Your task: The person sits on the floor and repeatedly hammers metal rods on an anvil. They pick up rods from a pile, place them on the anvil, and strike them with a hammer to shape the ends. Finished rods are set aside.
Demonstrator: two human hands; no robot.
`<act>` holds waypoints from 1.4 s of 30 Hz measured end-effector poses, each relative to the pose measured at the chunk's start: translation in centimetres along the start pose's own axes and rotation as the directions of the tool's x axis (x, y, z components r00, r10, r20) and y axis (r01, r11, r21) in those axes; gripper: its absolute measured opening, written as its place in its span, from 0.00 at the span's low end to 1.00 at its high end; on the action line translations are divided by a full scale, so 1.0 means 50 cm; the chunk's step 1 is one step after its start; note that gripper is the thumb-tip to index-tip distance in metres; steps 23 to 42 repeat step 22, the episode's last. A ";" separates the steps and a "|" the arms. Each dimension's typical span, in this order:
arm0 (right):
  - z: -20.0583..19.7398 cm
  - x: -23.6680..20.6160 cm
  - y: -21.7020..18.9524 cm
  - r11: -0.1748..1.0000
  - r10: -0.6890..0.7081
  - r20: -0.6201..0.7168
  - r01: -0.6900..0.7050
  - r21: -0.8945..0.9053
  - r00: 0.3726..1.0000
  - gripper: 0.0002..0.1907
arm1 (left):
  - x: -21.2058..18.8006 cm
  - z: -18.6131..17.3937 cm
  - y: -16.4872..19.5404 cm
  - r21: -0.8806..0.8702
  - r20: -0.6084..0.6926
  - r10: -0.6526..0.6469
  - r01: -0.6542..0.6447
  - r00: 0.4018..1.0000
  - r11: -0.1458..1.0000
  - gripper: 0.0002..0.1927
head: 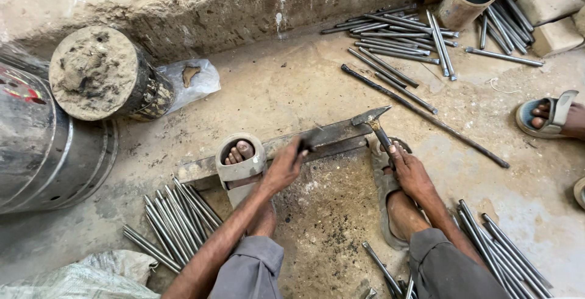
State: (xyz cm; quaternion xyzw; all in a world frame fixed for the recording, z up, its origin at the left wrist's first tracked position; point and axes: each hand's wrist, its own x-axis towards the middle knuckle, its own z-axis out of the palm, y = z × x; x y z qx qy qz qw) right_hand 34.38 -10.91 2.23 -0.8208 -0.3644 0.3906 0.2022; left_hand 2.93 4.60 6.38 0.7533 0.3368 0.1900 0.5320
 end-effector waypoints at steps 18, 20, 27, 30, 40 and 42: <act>-0.009 -0.016 -0.014 0.991 -0.067 -0.031 0.070 0.113 0.997 0.28 | 0.014 -0.004 -0.028 0.184 -0.224 0.176 -0.135 0.959 0.973 0.09; 0.001 -0.014 -0.008 0.982 -0.076 -0.016 0.077 0.174 0.997 0.27 | 0.002 -0.006 -0.028 0.156 -0.215 0.107 -0.075 0.971 0.985 0.09; 0.004 -0.006 -0.003 0.967 -0.061 -0.015 0.063 0.246 0.998 0.27 | -0.005 -0.009 -0.017 0.125 -0.159 0.057 -0.037 0.986 0.992 0.12; 0.004 -0.006 -0.003 0.967 -0.061 -0.015 0.063 0.246 0.998 0.27 | -0.005 -0.009 -0.017 0.125 -0.159 0.057 -0.037 0.986 0.992 0.12; 0.004 -0.006 -0.003 0.967 -0.061 -0.015 0.063 0.246 0.998 0.27 | -0.005 -0.009 -0.017 0.125 -0.159 0.057 -0.037 0.986 0.992 0.12; 0.004 -0.006 -0.003 0.967 -0.061 -0.015 0.063 0.246 0.998 0.27 | -0.005 -0.009 -0.017 0.125 -0.159 0.057 -0.037 0.986 0.992 0.12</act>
